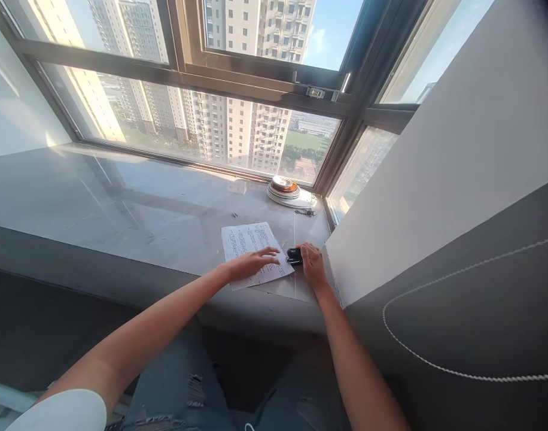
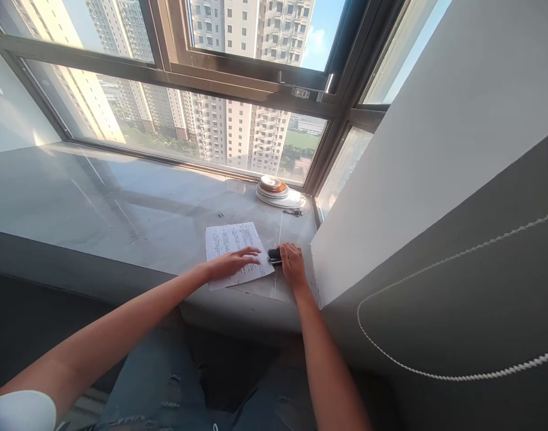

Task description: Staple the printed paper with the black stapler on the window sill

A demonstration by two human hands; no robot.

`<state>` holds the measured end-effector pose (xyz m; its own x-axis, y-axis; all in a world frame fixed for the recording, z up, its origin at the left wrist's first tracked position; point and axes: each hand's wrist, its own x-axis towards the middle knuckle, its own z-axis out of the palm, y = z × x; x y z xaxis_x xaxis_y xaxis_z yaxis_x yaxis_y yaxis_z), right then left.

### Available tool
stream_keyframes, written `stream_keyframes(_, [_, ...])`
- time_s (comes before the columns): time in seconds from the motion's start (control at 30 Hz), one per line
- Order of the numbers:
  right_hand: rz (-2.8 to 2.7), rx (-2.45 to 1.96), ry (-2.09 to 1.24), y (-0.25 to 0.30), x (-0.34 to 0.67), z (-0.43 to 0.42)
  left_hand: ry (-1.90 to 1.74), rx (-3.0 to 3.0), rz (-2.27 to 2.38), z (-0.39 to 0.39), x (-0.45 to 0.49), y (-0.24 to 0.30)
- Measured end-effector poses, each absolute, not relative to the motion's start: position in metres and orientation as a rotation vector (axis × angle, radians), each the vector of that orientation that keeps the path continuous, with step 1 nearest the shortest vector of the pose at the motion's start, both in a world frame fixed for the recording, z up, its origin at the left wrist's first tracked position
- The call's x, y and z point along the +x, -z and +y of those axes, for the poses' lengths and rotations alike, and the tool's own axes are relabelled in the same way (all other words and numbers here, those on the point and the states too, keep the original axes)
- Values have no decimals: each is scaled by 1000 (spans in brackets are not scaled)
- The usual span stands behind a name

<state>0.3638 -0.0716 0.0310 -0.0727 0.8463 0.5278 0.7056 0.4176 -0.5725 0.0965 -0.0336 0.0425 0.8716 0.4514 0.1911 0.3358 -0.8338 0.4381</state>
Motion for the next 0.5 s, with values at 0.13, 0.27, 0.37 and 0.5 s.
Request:
stream_keyframes(0.13, [-1823,-1349,-159,-30,363,-71,-350,2737,533,-32,100,-41])
stream_keyframes(0.27, [-1873,-1377,-87,-31,361,-70,-270,2715,335,-34,98,-46])
stream_keyframes(0.37, [-1901,-1404,-30,-30,361,-70,-358,2670,349,-35,96,-50])
stream_keyframes(0.5, [-1924,-1454,6,-30,360,-70,-510,2576,562,-32,102,-47])
